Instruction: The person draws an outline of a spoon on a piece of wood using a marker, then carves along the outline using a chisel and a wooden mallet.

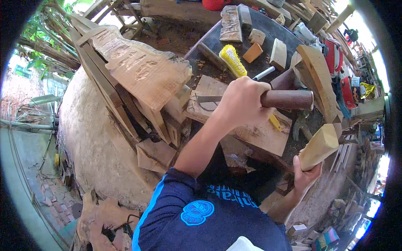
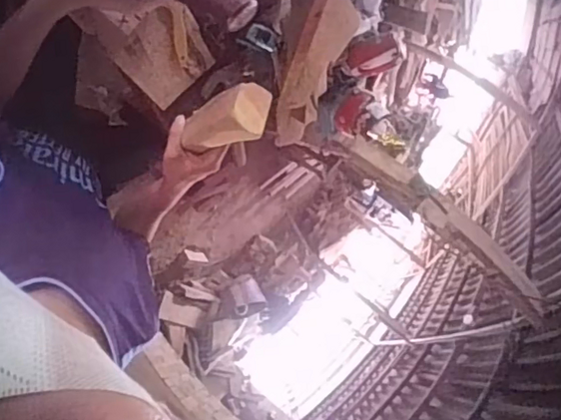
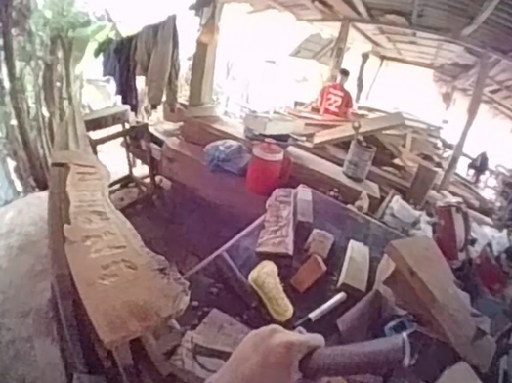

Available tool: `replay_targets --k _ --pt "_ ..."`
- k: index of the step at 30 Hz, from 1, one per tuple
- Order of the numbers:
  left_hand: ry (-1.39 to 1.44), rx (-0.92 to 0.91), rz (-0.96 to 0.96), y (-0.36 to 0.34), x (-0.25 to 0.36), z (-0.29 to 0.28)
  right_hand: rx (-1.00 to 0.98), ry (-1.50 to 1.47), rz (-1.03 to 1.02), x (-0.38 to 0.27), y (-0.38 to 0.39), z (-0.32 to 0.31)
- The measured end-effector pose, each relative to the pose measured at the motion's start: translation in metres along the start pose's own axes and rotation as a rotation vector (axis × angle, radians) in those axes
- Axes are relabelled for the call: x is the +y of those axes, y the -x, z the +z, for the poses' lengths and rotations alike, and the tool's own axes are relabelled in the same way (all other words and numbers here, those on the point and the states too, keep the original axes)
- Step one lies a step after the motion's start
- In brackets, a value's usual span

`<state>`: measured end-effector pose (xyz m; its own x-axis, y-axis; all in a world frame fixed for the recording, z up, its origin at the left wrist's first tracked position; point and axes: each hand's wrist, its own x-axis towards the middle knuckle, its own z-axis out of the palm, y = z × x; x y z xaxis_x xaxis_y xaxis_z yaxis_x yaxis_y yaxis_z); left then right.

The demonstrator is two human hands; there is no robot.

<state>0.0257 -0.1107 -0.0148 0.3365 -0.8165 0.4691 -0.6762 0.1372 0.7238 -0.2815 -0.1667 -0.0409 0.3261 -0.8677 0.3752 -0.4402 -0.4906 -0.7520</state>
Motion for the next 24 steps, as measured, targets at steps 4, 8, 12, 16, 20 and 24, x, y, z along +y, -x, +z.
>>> replay_targets --k 4,8,12,16,20,24 --pt "-0.023 -0.030 0.014 0.000 0.000 -0.002 -0.005 0.001 -0.015 -0.003 -0.002 -0.002" --pt "0.094 -0.040 0.034 0.002 -0.003 -0.001 -0.020 -0.009 -0.045 -0.006 -0.006 -0.006" --pt "0.123 -0.065 0.077 0.004 -0.003 -0.004 0.006 0.030 -0.070 -0.012 -0.014 -0.012" --pt "0.144 -0.119 0.097 0.005 -0.002 -0.008 0.114 -0.036 -0.234 -0.013 -0.036 -0.021" --pt "0.152 -0.197 0.035 0.005 0.002 -0.011 0.154 -0.250 -0.347 -0.032 -0.055 -0.026" --pt "0.185 -0.207 0.087 0.003 0.000 -0.010 0.413 -0.528 -0.243 -0.033 -0.057 -0.003"
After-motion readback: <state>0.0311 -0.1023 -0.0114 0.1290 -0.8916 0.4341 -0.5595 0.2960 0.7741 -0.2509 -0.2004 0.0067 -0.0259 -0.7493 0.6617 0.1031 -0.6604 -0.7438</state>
